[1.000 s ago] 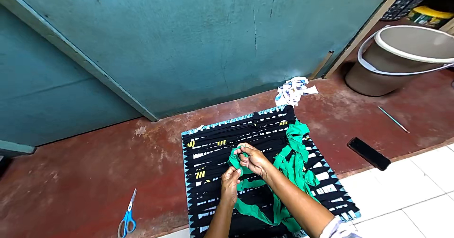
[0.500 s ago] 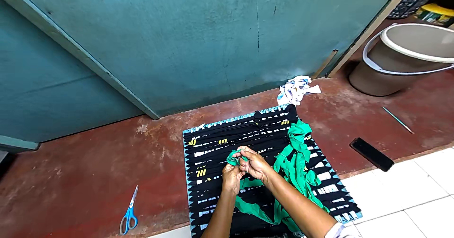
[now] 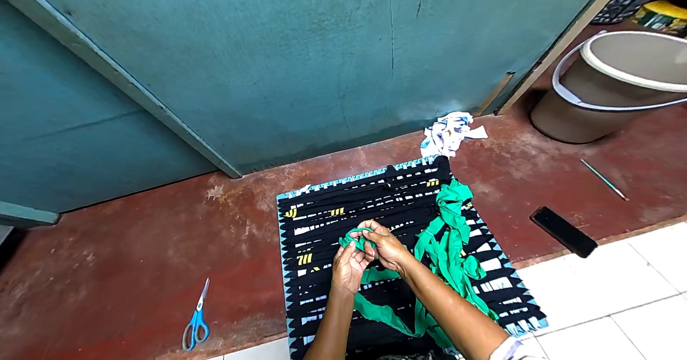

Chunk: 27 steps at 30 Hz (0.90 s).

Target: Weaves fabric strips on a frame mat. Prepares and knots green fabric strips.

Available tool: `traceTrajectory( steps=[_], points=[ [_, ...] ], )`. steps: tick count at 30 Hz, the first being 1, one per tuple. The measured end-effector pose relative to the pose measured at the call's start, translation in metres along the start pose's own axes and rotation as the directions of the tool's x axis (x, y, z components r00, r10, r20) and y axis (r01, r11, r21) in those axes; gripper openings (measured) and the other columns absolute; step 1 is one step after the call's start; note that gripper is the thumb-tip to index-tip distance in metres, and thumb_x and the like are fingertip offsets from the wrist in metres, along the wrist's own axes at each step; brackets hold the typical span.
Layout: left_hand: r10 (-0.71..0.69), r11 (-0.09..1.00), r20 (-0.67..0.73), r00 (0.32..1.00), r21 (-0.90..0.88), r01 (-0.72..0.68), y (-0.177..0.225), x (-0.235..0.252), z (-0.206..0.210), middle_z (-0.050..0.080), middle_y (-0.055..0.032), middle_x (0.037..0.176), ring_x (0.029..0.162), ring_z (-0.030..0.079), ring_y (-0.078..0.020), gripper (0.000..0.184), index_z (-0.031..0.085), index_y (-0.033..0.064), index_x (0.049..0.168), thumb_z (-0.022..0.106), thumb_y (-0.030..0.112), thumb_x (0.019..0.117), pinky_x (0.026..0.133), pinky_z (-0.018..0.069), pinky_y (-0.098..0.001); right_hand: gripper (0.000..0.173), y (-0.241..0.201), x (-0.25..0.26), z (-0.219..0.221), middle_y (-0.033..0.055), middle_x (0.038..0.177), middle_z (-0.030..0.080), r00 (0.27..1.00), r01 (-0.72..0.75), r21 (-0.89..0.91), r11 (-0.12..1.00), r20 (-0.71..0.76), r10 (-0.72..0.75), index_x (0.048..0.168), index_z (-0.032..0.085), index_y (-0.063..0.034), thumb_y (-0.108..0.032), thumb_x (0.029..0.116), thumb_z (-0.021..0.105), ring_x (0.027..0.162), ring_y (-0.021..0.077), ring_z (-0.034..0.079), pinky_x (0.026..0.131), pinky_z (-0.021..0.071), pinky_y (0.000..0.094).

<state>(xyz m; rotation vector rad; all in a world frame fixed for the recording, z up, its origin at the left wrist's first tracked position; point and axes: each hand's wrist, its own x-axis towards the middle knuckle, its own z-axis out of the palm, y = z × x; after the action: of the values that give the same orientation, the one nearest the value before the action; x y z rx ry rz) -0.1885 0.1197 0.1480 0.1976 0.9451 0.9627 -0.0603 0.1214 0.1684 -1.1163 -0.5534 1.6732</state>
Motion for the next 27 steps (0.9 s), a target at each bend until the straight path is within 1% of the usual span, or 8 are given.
traceTrajectory(
  steps=[2,5,11,13,16,21,24,27],
  points=[
    [0.023,1.0,-0.049,0.999,0.01,-0.023,0.001,0.001,0.002,0.068,-0.0111,0.082,0.069,0.07,-0.0196,0.016,0.049,0.0025,0.115,0.035,0.008,0.1102,0.069,0.0615,-0.0333,0.022,0.0,0.0,0.0,0.0071,0.099,0.072,1.0,-0.01,-0.001,1.0,-0.011,0.01,0.123,0.049,-0.0026,-0.002,0.1077,0.032,0.048,0.0011,0.046,0.045,0.039,0.0172],
    [0.044,0.999,-0.089,0.995,-0.026,-0.046,0.003,0.001,0.004,0.069,-0.0116,0.087,0.074,0.071,-0.0199,0.015,0.049,0.0032,0.116,0.036,0.008,0.1101,0.071,0.0615,-0.0332,0.022,-0.001,0.001,-0.002,0.008,0.095,0.071,0.998,-0.026,0.086,0.996,-0.063,0.031,0.123,0.048,-0.0022,-0.002,0.1085,0.031,0.048,0.0024,0.048,0.045,0.0401,0.0172],
    [0.042,0.999,-0.087,0.995,-0.03,-0.045,0.0,0.002,-0.002,0.07,-0.0099,0.087,0.071,0.07,-0.0166,0.016,0.052,0.0052,0.112,0.036,0.008,0.11,0.062,0.0588,-0.0278,0.021,0.002,0.003,-0.005,0.0077,0.095,0.071,0.994,-0.08,0.152,0.985,-0.065,0.091,0.122,0.049,-0.0027,0.0,0.1075,0.034,0.05,0.0025,0.049,0.046,0.0406,0.0169],
    [0.059,0.998,-0.082,0.995,-0.01,-0.06,0.001,0.002,-0.004,0.071,-0.0102,0.087,0.07,0.071,-0.0162,0.016,0.052,0.0039,0.112,0.037,0.006,0.1097,0.061,0.0587,-0.0274,0.024,0.002,0.002,-0.007,0.0082,0.097,0.071,0.997,-0.072,0.112,0.991,-0.032,0.076,0.125,0.049,-0.002,0.001,0.1071,0.033,0.05,0.003,0.05,0.047,0.0419,0.0174],
    [0.091,0.99,-0.064,0.994,0.115,-0.083,0.003,0.002,-0.007,0.07,-0.0089,0.082,0.066,0.069,-0.0141,0.017,0.057,0.0011,0.107,0.041,0.005,0.1089,0.059,0.0577,-0.0253,0.026,-0.002,0.002,-0.008,0.0063,0.092,0.071,0.999,-0.011,-0.019,1.0,-0.032,0.01,0.123,0.053,0.0007,-0.001,0.1073,0.033,0.051,0.003,0.05,0.049,0.0425,0.0178],
    [0.113,0.951,-0.053,0.992,0.294,-0.092,0.005,0.003,-0.02,0.069,-0.0063,0.083,0.062,0.064,-0.0098,0.024,0.062,0.0005,0.098,0.042,0.008,0.1093,0.056,0.0541,-0.0224,0.023,-0.014,0.006,-0.011,0.0005,0.08,0.068,0.991,0.106,-0.211,0.972,-0.056,-0.12,0.116,0.059,0.0049,0.001,0.1052,0.039,0.05,-0.0015,0.04,0.048,0.033,0.0164],
    [0.133,0.954,-0.037,0.99,0.274,-0.118,0.01,0.003,-0.029,0.069,-0.0056,0.081,0.063,0.065,-0.0103,0.027,0.06,0.003,0.096,0.038,0.01,0.1104,0.057,0.0551,-0.0231,0.023,-0.02,0.008,-0.018,-0.0036,0.072,0.06,0.992,0.123,-0.249,0.961,0.01,-0.124,0.114,0.06,0.0043,0.001,0.105,0.039,0.049,-0.0021,0.037,0.047,0.0302,0.0154],
    [0.13,0.98,-0.016,0.991,0.153,-0.126,0.016,0.005,-0.034,0.069,-0.0036,0.075,0.064,0.068,-0.0117,0.036,0.059,0.0069,0.093,0.029,0.014,0.1116,0.059,0.0577,-0.0249,0.023,-0.025,0.007,-0.021,-0.0051,0.067,0.057,0.994,0.094,-0.306,0.947,0.088,-0.07,0.112,0.061,0.0035,0.0,0.1052,0.039,0.049,-0.0022,0.037,0.047,0.0297,0.0151]
  ],
)
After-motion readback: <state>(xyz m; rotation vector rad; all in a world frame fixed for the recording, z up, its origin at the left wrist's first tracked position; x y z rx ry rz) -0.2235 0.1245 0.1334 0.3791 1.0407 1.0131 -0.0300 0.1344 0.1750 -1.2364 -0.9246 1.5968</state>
